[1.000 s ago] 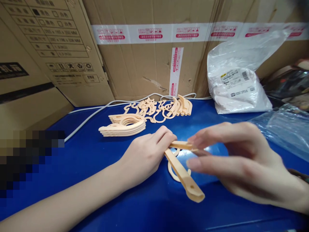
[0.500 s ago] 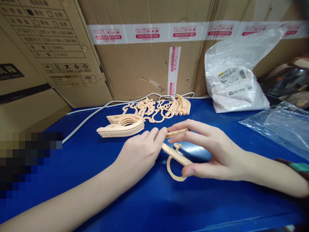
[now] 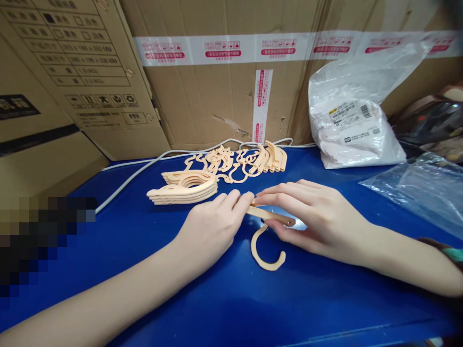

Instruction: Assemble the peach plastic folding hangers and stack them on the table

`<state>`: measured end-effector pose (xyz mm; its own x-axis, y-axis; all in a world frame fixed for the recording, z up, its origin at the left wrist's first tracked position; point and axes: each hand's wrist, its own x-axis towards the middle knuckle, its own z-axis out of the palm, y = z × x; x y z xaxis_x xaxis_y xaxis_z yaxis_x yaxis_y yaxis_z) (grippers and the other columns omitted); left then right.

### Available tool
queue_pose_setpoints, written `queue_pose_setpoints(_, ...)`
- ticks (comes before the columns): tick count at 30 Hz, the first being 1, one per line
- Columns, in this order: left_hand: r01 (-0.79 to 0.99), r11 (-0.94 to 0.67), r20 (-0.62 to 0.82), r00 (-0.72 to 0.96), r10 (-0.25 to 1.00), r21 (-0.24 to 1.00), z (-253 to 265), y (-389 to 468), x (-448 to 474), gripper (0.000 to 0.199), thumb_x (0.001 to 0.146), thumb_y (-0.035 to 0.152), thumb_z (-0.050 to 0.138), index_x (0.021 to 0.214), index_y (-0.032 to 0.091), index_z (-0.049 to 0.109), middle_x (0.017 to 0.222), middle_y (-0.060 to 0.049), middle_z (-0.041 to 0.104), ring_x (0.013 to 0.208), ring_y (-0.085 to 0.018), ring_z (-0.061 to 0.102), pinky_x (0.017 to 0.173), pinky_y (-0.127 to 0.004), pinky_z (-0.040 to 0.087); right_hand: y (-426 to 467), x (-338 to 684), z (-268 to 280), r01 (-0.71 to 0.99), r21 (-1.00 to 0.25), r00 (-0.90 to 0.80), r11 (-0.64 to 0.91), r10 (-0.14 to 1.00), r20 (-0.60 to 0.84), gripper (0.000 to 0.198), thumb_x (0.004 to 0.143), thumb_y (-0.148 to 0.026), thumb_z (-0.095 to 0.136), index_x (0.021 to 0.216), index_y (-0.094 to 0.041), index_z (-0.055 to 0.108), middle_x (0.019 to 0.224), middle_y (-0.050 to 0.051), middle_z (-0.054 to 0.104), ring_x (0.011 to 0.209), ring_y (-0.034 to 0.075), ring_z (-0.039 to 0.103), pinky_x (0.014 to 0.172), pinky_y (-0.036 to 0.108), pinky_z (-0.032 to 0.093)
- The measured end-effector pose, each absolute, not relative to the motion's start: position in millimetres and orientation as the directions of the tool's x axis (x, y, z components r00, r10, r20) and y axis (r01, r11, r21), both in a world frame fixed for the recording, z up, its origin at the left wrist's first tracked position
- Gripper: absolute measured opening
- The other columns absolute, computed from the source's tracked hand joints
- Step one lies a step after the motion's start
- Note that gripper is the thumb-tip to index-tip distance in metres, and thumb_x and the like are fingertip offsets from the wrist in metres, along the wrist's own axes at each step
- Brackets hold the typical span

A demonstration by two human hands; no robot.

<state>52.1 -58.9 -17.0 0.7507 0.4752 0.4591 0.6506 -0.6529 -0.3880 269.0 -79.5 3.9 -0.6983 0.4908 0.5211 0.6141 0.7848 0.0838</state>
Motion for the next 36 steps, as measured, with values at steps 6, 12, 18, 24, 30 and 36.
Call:
queue_pose_setpoints(6,0.653,-0.669,0.501,0.738,0.453,-0.357,-18.3,-57.9,50.9,0.031,0.092,0.007,0.04,0.119,0.014,0.055,0.088,-0.003,0.064,0.074,-0.017,0.063,0.053,-0.025,0.045,-77.1,270.8,2.0,0.62,0.067,-0.702,0.781,0.515,0.492,0.022,0.095,-0.022,0.048,0.111,-0.017,0.062,0.101,0.009,0.071,0.086,0.019,0.067,0.073,0.032,0.05)
queue_pose_setpoints(12,0.67,-0.711,0.5,0.7,0.509,-0.214,-17.4,-59.7,51.6,0.025,0.097,0.026,0.045,0.118,0.015,0.052,0.095,-0.004,0.063,0.079,-0.018,0.065,0.054,-0.026,0.046,-74.4,271.1,1.3,0.636,0.046,-0.686,0.77,0.537,0.491,0.027,0.095,-0.021,0.046,0.118,-0.016,0.06,0.102,0.01,0.068,0.089,0.02,0.064,0.073,0.032,0.051)
queue_pose_setpoints(18,0.653,-0.745,0.457,0.708,0.538,-0.136,-15.2,-59.9,52.2,0.027,0.101,0.033,0.037,0.119,0.017,0.049,0.095,-0.004,0.06,0.081,-0.018,0.064,0.056,-0.025,0.048,-73.6,272.3,1.4,0.628,0.042,-0.694,0.777,0.534,0.483,0.029,0.094,-0.02,0.048,0.12,-0.017,0.059,0.098,0.009,0.067,0.087,0.02,0.063,0.073,0.032,0.051)
queue_pose_setpoints(24,0.642,-0.761,0.46,0.706,0.539,-0.095,-17.2,-55.9,52.2,0.028,0.103,0.027,0.028,0.119,0.016,0.047,0.096,-0.005,0.059,0.078,-0.018,0.064,0.054,-0.026,0.05,-72.8,272.1,-1.7,0.634,-0.057,-0.65,0.771,0.571,0.501,0.031,0.092,-0.019,0.049,0.122,-0.017,0.058,0.098,0.008,0.067,0.087,0.019,0.064,0.071,0.029,0.051)
queue_pose_setpoints(30,0.615,-0.788,0.481,0.699,0.529,-0.026,-19.7,-57.4,50.7,0.029,0.103,0.027,0.029,0.124,0.016,0.045,0.102,-0.006,0.062,0.082,-0.018,0.067,0.06,-0.027,0.054,-68.5,272.9,-4.5,0.661,0.023,-0.651,0.75,0.559,0.514,0.024,0.095,-0.031,0.052,0.111,-0.016,0.06,0.095,0.007,0.068,0.082,0.019,0.065,0.067,0.028,0.048)
queue_pose_setpoints(36,0.628,-0.774,0.544,0.678,0.495,-0.078,-22.0,-53.0,50.0,0.035,0.099,0.028,0.045,0.131,0.013,0.043,0.115,-0.009,0.064,0.098,-0.021,0.066,0.072,-0.03,0.056,-64.4,276.3,-1.8,0.686,0.149,-0.675,0.712,0.547,0.496,0.025,0.097,-0.03,0.048,0.11,-0.013,0.061,0.088,0.006,0.068,0.078,0.021,0.063,0.067,0.031,0.043)
